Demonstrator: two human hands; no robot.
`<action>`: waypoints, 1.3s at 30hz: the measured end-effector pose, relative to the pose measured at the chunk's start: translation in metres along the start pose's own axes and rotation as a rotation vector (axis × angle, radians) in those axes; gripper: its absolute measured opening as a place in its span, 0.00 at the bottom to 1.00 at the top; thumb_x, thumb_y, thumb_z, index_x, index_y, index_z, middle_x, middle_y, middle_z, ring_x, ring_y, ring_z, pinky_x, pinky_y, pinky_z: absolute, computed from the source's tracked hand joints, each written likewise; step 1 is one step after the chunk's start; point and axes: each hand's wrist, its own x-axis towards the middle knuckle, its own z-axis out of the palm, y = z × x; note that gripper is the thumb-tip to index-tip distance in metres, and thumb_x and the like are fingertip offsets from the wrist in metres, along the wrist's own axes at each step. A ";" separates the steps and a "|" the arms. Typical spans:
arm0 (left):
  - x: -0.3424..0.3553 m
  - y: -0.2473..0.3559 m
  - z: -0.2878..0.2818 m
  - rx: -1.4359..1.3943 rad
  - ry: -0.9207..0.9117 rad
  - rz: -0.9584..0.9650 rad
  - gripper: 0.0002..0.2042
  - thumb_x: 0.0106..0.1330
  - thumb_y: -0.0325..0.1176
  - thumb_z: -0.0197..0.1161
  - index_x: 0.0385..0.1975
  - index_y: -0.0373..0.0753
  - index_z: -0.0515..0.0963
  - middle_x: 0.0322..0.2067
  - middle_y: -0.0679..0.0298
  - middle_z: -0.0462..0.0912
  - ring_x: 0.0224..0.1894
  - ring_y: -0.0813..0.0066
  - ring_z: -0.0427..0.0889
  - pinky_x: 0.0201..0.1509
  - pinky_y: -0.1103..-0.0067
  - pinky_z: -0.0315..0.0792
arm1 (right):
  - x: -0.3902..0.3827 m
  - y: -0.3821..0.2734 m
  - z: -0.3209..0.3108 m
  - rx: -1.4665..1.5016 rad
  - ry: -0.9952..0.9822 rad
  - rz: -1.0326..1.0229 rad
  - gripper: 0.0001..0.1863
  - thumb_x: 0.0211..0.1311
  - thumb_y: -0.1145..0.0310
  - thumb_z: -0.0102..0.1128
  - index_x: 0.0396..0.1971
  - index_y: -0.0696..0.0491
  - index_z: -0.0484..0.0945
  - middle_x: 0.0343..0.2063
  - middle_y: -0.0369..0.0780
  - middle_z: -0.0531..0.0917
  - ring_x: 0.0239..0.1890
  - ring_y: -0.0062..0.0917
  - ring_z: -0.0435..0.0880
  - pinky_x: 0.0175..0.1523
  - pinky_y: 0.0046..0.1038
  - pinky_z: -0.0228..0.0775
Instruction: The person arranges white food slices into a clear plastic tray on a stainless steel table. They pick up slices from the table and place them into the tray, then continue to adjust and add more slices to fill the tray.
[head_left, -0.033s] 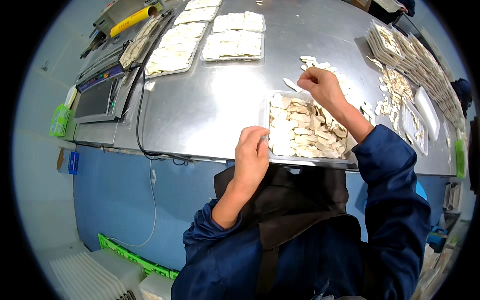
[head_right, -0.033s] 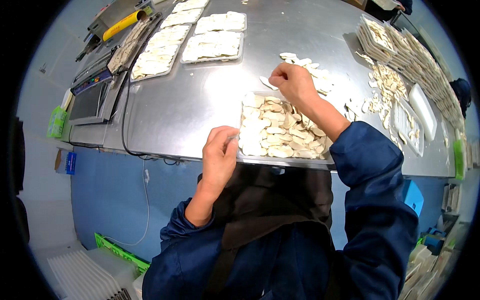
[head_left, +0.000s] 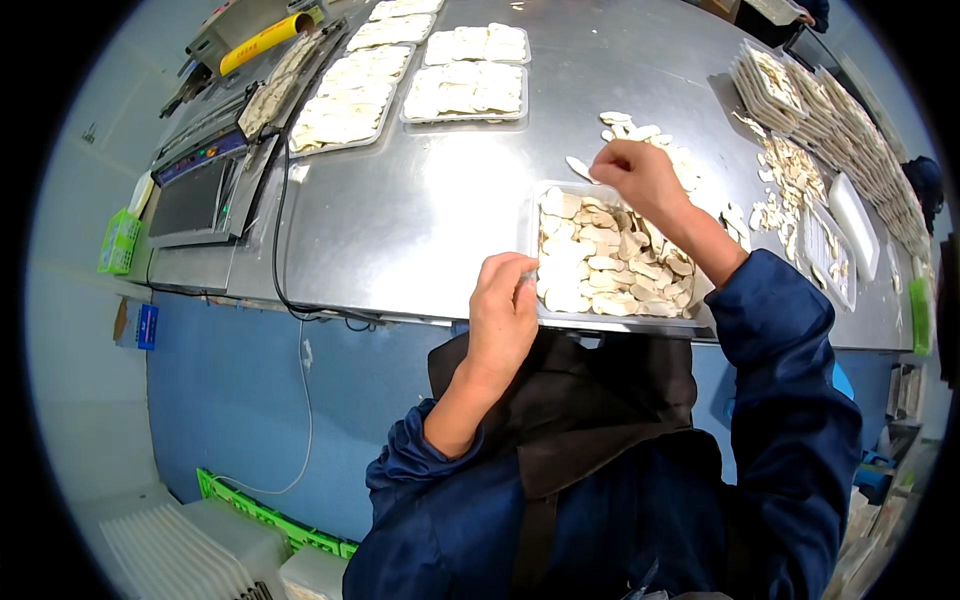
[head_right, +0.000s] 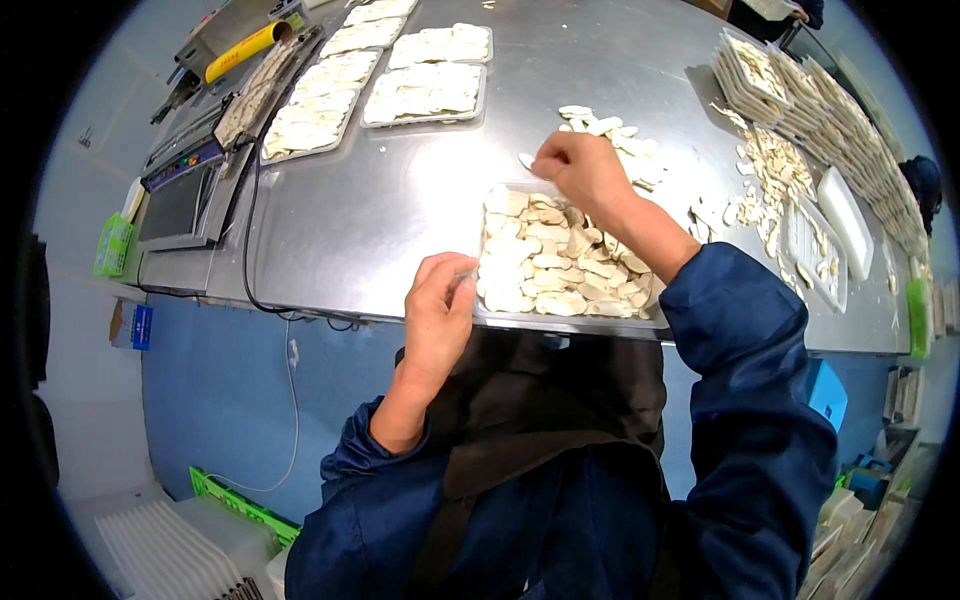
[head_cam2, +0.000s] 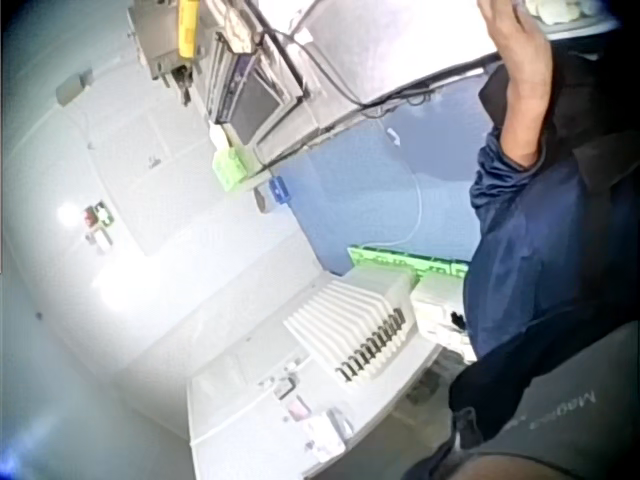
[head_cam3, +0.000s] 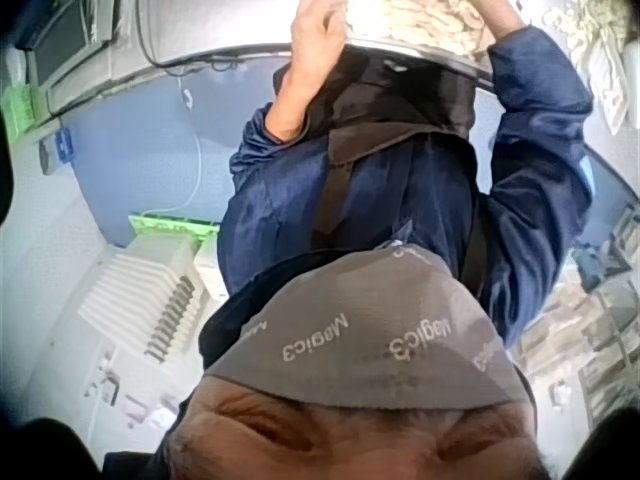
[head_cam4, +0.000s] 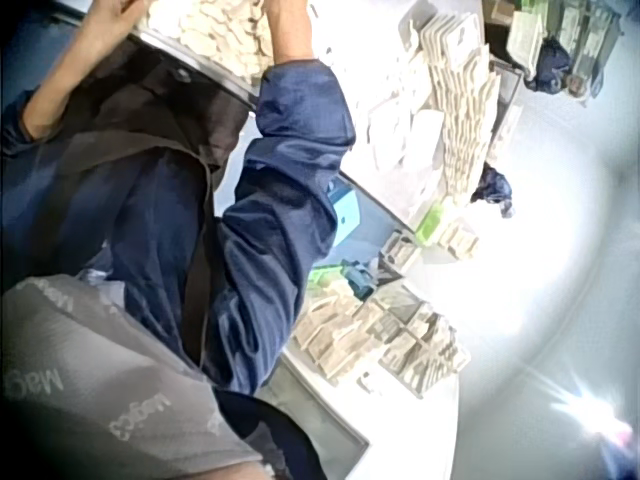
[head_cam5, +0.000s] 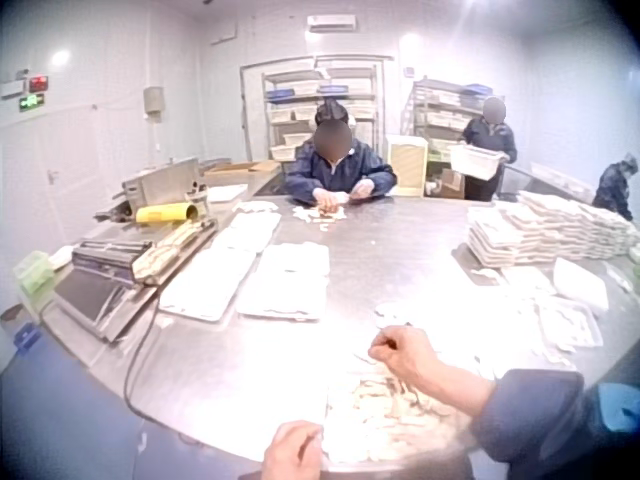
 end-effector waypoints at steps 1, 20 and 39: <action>0.000 0.000 0.000 -0.001 -0.003 0.001 0.08 0.59 0.19 0.56 0.38 0.32 0.77 0.39 0.61 0.76 0.28 0.78 0.75 0.33 0.82 0.71 | -0.003 -0.003 0.003 -0.082 -0.056 -0.037 0.09 0.54 0.69 0.62 0.30 0.60 0.81 0.22 0.42 0.81 0.26 0.28 0.79 0.34 0.28 0.70; 0.006 0.002 0.002 0.040 -0.024 0.027 0.08 0.59 0.18 0.57 0.37 0.33 0.77 0.38 0.60 0.77 0.28 0.75 0.76 0.33 0.82 0.71 | -0.011 0.002 0.023 -0.282 -0.076 -0.196 0.11 0.48 0.69 0.66 0.29 0.61 0.79 0.28 0.44 0.80 0.28 0.29 0.79 0.35 0.28 0.71; 0.008 0.005 0.002 0.013 -0.053 0.027 0.08 0.59 0.18 0.56 0.37 0.33 0.78 0.38 0.60 0.77 0.29 0.76 0.75 0.33 0.82 0.70 | -0.013 0.000 0.026 -0.415 -0.111 -0.154 0.15 0.46 0.65 0.67 0.33 0.57 0.80 0.35 0.47 0.79 0.38 0.40 0.79 0.43 0.33 0.72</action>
